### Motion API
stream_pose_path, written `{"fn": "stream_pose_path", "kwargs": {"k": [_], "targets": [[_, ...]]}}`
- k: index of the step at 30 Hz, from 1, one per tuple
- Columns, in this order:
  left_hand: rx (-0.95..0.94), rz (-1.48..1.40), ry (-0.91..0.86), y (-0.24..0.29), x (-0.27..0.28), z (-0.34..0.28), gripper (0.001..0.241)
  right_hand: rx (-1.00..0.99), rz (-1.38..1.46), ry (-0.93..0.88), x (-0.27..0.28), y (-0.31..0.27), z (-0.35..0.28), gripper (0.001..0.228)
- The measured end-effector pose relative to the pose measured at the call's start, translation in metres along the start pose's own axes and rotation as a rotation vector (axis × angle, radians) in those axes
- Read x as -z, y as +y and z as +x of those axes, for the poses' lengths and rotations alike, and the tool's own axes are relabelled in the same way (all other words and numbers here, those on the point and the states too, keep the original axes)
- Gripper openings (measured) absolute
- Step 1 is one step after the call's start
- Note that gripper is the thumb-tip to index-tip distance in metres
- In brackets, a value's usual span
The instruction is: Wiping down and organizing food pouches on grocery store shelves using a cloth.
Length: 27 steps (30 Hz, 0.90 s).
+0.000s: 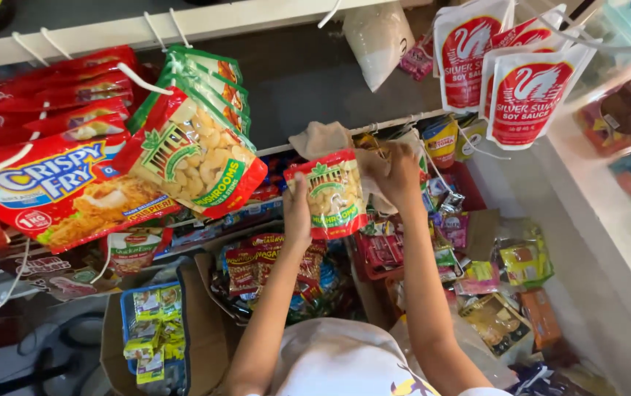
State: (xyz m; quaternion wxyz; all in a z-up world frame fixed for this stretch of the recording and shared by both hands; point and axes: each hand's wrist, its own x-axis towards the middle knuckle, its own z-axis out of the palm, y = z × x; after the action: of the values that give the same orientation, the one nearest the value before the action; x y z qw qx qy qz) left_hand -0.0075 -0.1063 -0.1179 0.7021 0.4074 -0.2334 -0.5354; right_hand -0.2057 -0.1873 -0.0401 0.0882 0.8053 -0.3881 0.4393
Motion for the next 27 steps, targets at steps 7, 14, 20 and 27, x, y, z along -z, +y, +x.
{"fn": "stream_pose_path", "kwargs": {"k": [7, 14, 20, 27], "targets": [[-0.071, 0.138, 0.102, -0.006, 0.009, -0.029, 0.058, -0.552, 0.133, -0.293, 0.031, -0.023, 0.003, 0.025], [-0.145, 0.193, 0.013, 0.057, -0.030, -0.069, 0.057, -0.310, 0.324, 0.169, 0.124, -0.084, 0.022, 0.022], [-0.210, 0.075, -0.223, 0.057, -0.049, -0.093, 0.048, -0.219, 0.697, -0.020, 0.087, -0.167, 0.001, 0.059], [-0.263, 0.354, -0.231, 0.107, -0.054, -0.134, 0.050, -0.317, 0.528, 0.209, 0.048, -0.167, -0.012, 0.050]]}}
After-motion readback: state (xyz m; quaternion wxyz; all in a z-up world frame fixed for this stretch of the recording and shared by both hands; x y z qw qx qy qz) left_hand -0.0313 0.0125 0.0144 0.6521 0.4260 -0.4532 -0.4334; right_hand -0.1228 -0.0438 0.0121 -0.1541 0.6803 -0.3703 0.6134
